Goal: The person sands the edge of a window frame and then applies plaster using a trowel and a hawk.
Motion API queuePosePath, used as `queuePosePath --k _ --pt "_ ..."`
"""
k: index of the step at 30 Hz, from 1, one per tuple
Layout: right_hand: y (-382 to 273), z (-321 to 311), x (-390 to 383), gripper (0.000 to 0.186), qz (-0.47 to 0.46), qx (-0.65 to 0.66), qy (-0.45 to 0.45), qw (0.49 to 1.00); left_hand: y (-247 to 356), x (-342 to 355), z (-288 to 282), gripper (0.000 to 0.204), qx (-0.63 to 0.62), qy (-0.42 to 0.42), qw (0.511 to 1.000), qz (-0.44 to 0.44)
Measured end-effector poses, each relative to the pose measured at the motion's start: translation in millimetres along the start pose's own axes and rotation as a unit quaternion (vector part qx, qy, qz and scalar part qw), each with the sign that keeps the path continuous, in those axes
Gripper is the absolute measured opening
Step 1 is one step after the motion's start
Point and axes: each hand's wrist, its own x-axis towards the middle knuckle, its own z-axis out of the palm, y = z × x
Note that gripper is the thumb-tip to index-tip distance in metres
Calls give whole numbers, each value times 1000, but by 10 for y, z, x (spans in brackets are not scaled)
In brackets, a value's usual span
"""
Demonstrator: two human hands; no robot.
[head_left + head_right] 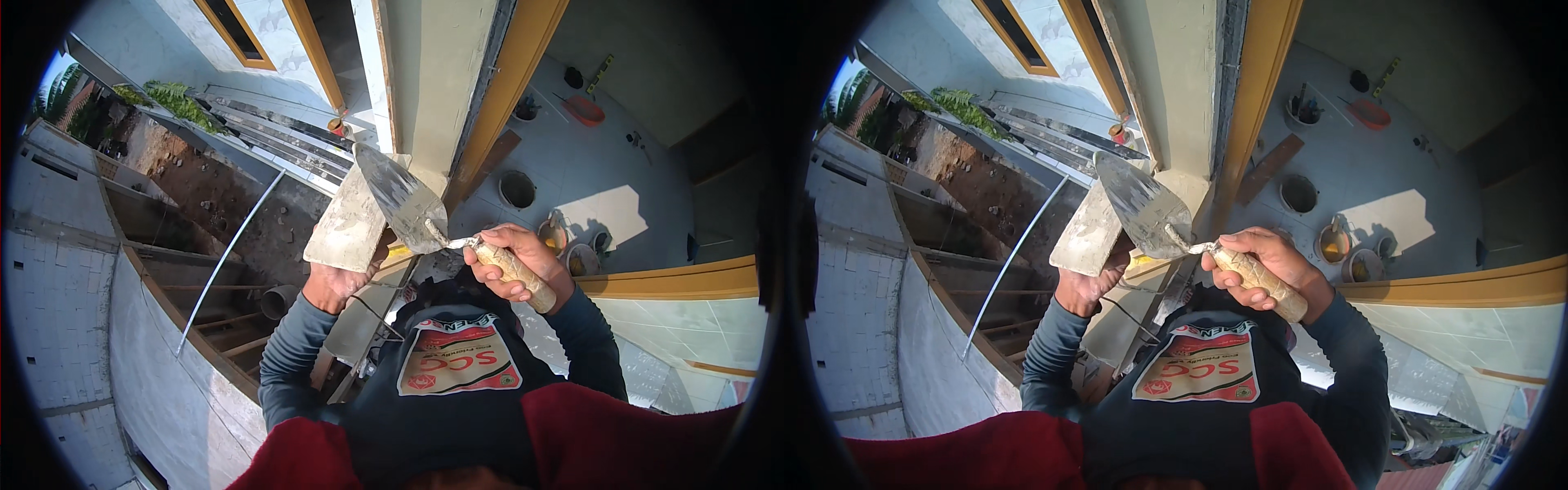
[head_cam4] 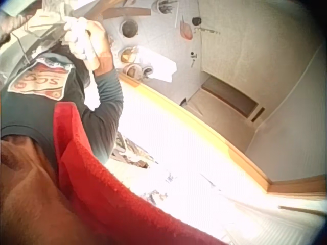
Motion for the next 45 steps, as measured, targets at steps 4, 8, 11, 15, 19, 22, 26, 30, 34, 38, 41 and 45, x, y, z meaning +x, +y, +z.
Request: queuePosePath --k 4,8,11,15,19,22,26,30,34,38,41,45 --pt "-42 -34 -430 41 6 -158 108 982 143 -41 43 53 94 78 985 119" --pt "28 -25 -459 32 -127 -333 187 916 120 -26 126 47 150 132 967 157" --pt "79 -17 -337 24 -410 -728 199 512 118 -52 -14 50 125 86 980 130" --pt "55 64 -339 25 -398 -831 128 366 61 -38 -87 55 124 66 984 110" --pt "-1 -199 -130 25 -426 -843 185 272 -8 -235 -133 48 522 50 837 159" --pt "39 -336 87 27 -468 -725 265 430 -144 -330 -38 48 332 122 925 135" --pt "198 -535 560 30 -449 -552 262 652 -115 -431 -192 57 630 195 734 162" --pt "141 -636 942 32 -475 -491 227 695 3 -466 -289 45 415 98 888 173" --pt "66 -591 880 31 -492 -459 256 694 20 -595 -275 43 450 115 856 227" --pt "5 -380 565 31 -519 -453 237 685 138 -804 -398 40 438 157 850 248" --pt "22 -329 560 33 -484 -452 201 722 194 -839 -355 37 726 169 620 245" --pt "135 -406 839 34 -450 -398 175 780 136 -704 -247 38 349 149 888 260"
